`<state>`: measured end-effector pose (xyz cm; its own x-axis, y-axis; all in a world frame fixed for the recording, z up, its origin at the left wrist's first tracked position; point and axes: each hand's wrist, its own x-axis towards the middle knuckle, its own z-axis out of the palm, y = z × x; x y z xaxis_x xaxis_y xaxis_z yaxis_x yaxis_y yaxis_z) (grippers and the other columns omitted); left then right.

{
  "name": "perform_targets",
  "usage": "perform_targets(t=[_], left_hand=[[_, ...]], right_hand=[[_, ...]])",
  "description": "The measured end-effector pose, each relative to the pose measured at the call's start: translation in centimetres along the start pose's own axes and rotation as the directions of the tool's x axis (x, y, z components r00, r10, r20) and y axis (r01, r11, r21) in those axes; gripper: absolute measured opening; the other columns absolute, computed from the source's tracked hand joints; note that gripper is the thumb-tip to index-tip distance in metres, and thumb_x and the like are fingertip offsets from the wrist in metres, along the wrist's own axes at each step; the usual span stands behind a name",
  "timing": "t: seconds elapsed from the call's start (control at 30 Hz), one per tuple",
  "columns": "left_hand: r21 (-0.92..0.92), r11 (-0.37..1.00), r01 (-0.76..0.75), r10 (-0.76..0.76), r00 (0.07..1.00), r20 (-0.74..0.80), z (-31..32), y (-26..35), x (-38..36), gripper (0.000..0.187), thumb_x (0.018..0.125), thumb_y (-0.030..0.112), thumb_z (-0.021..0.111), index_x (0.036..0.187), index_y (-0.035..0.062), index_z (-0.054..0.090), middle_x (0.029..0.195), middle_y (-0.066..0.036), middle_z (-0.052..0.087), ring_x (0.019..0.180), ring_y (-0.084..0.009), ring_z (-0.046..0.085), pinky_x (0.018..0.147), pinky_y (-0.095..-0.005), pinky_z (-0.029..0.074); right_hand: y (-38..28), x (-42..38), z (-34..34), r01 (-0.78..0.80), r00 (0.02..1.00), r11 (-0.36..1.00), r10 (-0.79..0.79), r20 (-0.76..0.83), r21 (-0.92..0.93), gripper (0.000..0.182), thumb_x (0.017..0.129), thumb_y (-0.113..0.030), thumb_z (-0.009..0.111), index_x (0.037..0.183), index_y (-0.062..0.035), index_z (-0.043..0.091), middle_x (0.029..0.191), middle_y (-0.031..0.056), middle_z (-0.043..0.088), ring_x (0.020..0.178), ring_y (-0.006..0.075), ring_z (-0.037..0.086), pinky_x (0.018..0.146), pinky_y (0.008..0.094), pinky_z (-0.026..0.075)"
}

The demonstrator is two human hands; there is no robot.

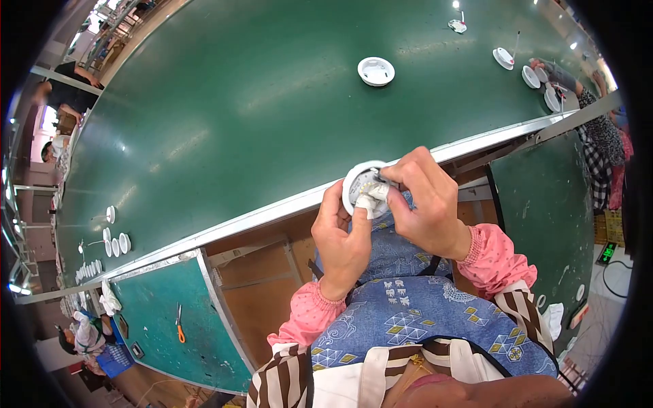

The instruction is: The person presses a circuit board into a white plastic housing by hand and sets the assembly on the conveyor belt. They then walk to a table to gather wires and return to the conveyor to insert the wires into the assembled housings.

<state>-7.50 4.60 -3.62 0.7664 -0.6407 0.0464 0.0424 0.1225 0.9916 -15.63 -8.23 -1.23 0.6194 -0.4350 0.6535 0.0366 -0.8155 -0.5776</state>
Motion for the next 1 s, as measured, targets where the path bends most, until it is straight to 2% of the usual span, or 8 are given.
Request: perform_targets(t=[0.07,0.27,0.57,0.7,0.8,0.9,0.97,1.0], left_hand=[[-0.021,1.000,0.019,-0.019,1.000,-0.002,0.2,0.2,0.2,0.033,0.098,0.002,0.058,0.130,-0.0068,0.055,0.109,-0.008,0.067,0.091,-0.0082,0.064,0.070,-0.0213,0.054],[-0.132,0.989,0.062,-0.060,0.998,0.018,-0.2,-0.1,0.0,0.038,0.094,-0.005,0.055,0.131,-0.0105,0.051,0.118,-0.014,0.063,0.104,-0.0157,0.063,0.091,-0.0283,0.051],[0.121,0.992,0.016,-0.022,0.998,0.053,-1.1,1.6,0.2,0.029,0.089,-0.004,0.056,0.117,-0.0054,0.062,0.097,-0.005,0.067,0.086,-0.0089,0.061,0.073,-0.0248,0.052],[-0.031,0.996,0.085,-0.079,0.982,0.169,-2.0,1.1,1.1,0.027,0.086,-0.002,0.058,0.112,-0.0040,0.064,0.092,-0.007,0.067,0.082,-0.0098,0.060,0.070,-0.0262,0.050],[0.210,0.975,-0.069,0.019,0.973,0.231,-3.2,1.9,2.2,0.028,0.085,-0.002,0.058,0.113,-0.0026,0.063,0.091,-0.010,0.067,0.081,-0.0134,0.061,0.071,-0.0286,0.051],[0.315,0.911,-0.265,0.237,0.963,0.126,-2.5,2.7,2.2,0.040,0.084,-0.003,0.059,0.124,-0.0009,0.059,0.102,-0.012,0.067,0.079,-0.0144,0.061,0.067,-0.0281,0.049],[0.450,0.871,-0.196,0.195,0.980,0.050,-2.4,3.5,1.6,0.052,0.081,-0.007,0.059,0.133,-0.0013,0.055,0.121,-0.012,0.061,0.077,-0.0083,0.057,0.061,-0.0235,0.046],[0.405,0.891,-0.205,0.221,0.975,0.006,-2.4,2.8,1.4,0.055,0.079,-0.003,0.067,0.133,-0.0013,0.054,0.109,-0.012,0.062,0.072,-0.0125,0.060,0.058,-0.0260,0.047]], right_hand=[[0.2,0.1,-0.2,-0.025,1.000,0.999,0.025,-0.008,-0.022,0.030,0.067,0.010,0.070,0.093,-0.0004,0.062,0.085,0.0139,0.054,0.069,0.0301,0.060,0.057,0.0389,0.049],[-0.4,0.5,-0.3,-0.214,0.976,0.971,0.207,0.074,0.108,0.034,0.070,0.009,0.069,0.102,0.0014,0.064,0.093,0.0161,0.058,0.075,0.0326,0.063,0.062,0.0391,0.050],[-1.4,1.6,-1.0,-0.259,0.910,0.956,0.193,0.366,0.138,0.036,0.075,0.010,0.055,0.109,-0.0001,0.064,0.090,0.0165,0.059,0.079,0.0346,0.063,0.070,0.0373,0.050],[-1.6,0.8,-0.1,-0.360,0.890,0.906,0.262,0.374,0.221,0.025,0.082,0.010,0.054,0.103,0.0013,0.063,0.088,0.0096,0.059,0.080,0.0187,0.063,0.070,0.0303,0.049],[-1.2,0.2,0.9,-0.421,0.893,0.834,0.314,0.321,0.357,0.021,0.085,0.009,0.054,0.103,0.0024,0.062,0.089,0.0054,0.061,0.083,0.0111,0.061,0.072,0.0260,0.050],[-1.2,0.6,1.0,-0.420,0.906,0.815,0.349,0.239,0.399,0.018,0.088,0.008,0.055,0.104,0.0031,0.061,0.092,0.0040,0.062,0.085,0.0078,0.061,0.072,0.0229,0.050],[-0.9,0.3,1.9,-0.425,0.900,0.737,0.405,0.160,0.526,0.017,0.090,0.007,0.057,0.105,0.0026,0.061,0.094,0.0040,0.064,0.084,0.0062,0.061,0.069,0.0216,0.050],[-1.0,0.1,2.1,-0.439,0.891,0.714,0.422,0.166,0.545,0.016,0.091,0.006,0.058,0.106,0.0036,0.060,0.095,0.0051,0.065,0.085,0.0069,0.063,0.070,0.0230,0.053]])
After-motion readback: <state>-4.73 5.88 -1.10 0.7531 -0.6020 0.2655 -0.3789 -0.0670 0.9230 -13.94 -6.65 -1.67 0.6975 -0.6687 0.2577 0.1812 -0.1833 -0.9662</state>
